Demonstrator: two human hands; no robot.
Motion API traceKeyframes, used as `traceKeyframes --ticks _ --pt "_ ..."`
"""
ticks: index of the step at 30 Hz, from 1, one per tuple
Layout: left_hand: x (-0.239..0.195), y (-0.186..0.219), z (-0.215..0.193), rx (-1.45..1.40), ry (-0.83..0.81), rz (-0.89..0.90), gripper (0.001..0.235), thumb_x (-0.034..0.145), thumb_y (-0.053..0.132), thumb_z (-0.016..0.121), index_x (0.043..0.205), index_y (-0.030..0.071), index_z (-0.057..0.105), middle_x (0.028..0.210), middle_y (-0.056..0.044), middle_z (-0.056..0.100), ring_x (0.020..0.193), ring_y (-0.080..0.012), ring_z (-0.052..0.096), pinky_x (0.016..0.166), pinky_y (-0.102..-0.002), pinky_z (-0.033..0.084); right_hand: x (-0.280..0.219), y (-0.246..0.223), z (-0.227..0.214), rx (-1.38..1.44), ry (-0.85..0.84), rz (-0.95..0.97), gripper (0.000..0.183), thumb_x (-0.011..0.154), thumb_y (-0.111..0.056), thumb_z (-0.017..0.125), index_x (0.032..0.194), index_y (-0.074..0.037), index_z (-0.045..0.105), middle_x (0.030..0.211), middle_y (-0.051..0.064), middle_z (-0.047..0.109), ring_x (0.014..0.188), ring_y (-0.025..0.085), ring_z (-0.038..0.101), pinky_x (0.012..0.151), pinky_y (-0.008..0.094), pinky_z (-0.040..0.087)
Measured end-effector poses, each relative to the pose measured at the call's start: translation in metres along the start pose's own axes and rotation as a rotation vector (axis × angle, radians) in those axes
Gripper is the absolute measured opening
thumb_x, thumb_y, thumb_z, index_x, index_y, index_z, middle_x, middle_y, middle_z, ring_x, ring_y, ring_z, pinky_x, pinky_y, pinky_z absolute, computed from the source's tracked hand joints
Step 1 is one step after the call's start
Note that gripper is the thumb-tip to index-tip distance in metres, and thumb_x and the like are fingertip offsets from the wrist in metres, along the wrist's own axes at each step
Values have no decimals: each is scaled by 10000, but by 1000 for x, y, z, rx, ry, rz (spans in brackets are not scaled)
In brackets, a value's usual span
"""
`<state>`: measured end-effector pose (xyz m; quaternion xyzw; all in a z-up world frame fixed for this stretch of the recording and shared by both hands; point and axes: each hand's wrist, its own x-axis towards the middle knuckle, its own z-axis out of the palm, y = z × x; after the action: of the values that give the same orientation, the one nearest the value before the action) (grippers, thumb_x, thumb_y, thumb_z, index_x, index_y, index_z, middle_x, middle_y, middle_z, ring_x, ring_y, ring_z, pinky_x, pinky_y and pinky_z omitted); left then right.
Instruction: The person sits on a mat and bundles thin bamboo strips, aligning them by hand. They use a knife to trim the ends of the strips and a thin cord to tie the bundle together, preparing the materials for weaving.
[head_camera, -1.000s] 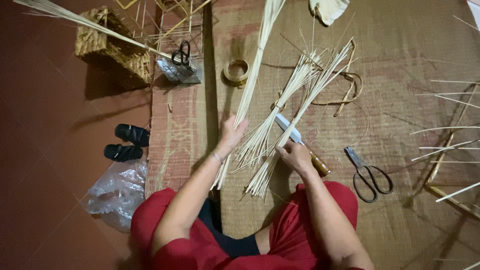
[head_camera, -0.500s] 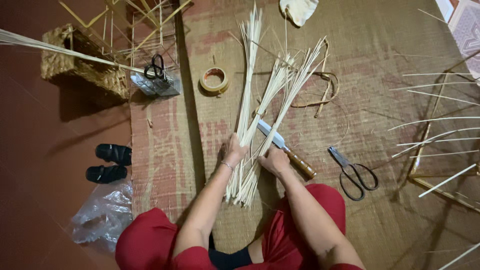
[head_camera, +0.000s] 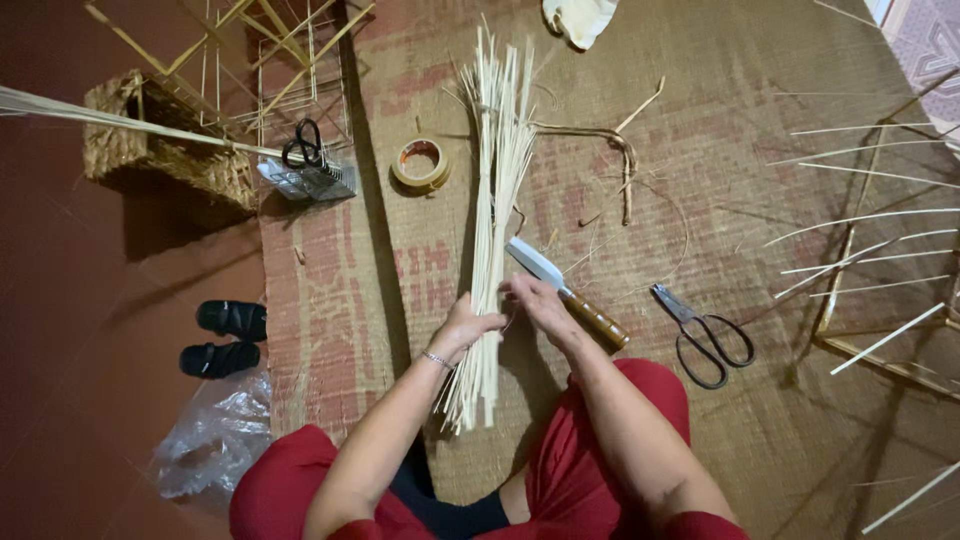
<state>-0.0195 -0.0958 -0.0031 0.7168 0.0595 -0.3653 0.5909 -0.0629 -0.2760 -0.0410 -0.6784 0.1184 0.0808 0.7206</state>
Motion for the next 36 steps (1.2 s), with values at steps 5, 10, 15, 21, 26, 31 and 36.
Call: traceKeyframes --ticks 5,10,15,21,26,31,36 --pt "-1 -15 -16 -54 32 78 372 802 -30 695 1154 -47 575 877 -127 658 627 -204 670 523 -330 587 -14 -19 -13 -402 185 -88 282 986 -300 665 1033 -34 746 862 140 749 814 217 693 742 353 560" --pt "-29 -4 -47 -14 -32 204 371 832 -14 707 1178 -36 576 895 -87 682 671 -145 692 593 -298 595 9 -27 -61 -435 596 -223 196 923 -215 685 1027 -77 778 946 119 759 851 209 701 759 340 551" --pt "-57 7 -52 54 17 101 399 812 -19 695 1193 -3 576 863 -76 695 648 -147 708 582 -292 597 60 -7 -125 -832 731 -81 609 930 -364 712 1488 -207 526 1416 252 490 1254 444 446 1022 637 400" --pt "-59 -3 -52 -15 13 68 366 848 -12 699 1195 -7 586 843 -81 687 658 -152 685 591 -288 577 135 0 -178 -1167 865 -147 926 797 -546 796 1547 -211 369 1504 364 291 1373 631 209 959 835 262" --pt "-49 1 -63 -21 20 140 394 851 -3 703 1227 5 587 897 -66 688 722 -152 714 644 -293 629 156 25 -203 -1245 716 -56 598 879 -369 763 1376 -143 521 1348 202 484 1253 449 419 945 641 431" --pt "-28 53 -77 73 143 213 438 842 26 730 1245 -39 572 1002 -126 720 771 -172 741 691 -321 675 133 61 -275 -1326 760 -279 16 994 -110 666 1004 -100 658 909 120 586 847 305 597 680 460 521" --pt "2 112 -78 173 271 240 507 824 49 725 1293 10 534 1051 -94 710 786 -150 736 699 -301 647 69 52 -370 -1138 1066 -287 224 1005 -74 676 814 -60 559 807 120 530 730 266 528 642 378 425"
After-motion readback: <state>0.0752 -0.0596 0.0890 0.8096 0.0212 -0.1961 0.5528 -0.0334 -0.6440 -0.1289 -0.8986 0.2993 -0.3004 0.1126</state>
